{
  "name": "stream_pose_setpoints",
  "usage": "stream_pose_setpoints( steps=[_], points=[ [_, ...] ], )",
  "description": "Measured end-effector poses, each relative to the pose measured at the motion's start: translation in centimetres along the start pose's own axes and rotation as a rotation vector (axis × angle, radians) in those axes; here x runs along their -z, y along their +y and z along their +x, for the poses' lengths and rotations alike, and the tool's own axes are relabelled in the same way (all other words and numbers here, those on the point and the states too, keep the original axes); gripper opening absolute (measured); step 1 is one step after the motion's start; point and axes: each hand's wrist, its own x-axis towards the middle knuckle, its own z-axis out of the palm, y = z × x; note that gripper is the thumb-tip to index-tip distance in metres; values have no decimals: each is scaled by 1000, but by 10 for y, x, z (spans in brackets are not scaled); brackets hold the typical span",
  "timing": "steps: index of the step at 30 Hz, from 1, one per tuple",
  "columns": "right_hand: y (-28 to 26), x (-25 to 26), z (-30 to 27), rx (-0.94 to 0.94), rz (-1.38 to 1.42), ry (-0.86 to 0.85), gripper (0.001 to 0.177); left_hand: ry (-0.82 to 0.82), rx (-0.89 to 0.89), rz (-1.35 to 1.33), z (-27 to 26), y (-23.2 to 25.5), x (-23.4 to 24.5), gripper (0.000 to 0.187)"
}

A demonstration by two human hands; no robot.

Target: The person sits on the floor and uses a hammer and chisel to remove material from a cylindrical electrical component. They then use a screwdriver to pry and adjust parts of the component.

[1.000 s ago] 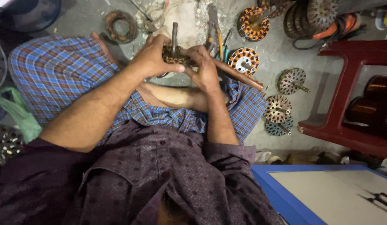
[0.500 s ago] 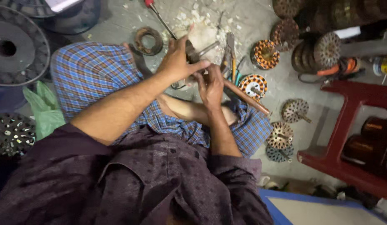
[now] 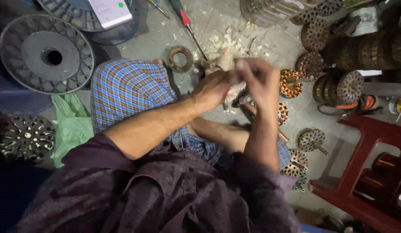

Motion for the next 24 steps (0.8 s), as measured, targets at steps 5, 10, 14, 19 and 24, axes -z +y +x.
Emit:
stream_pose_setpoints(
  steps=[5,10,14,19,24],
  points=[
    [18,-88,145,246,-123,-262,21,64,-338,459,8,-19,-16,24],
    [69,-213,245,460,-647,-312,24,-12,-278,309,-3,-45,-40,44],
    [86,-257,259,431,-934,-182,21,-186,-145,522,11,-56,-46,59],
    [53,-230,237,312,-950,-185,32,-355,-34,688,15,-55,-49,79],
    [17,-119,184,405,-674,43,30,-423,-54,740,22,-39,-33,99]
  ],
)
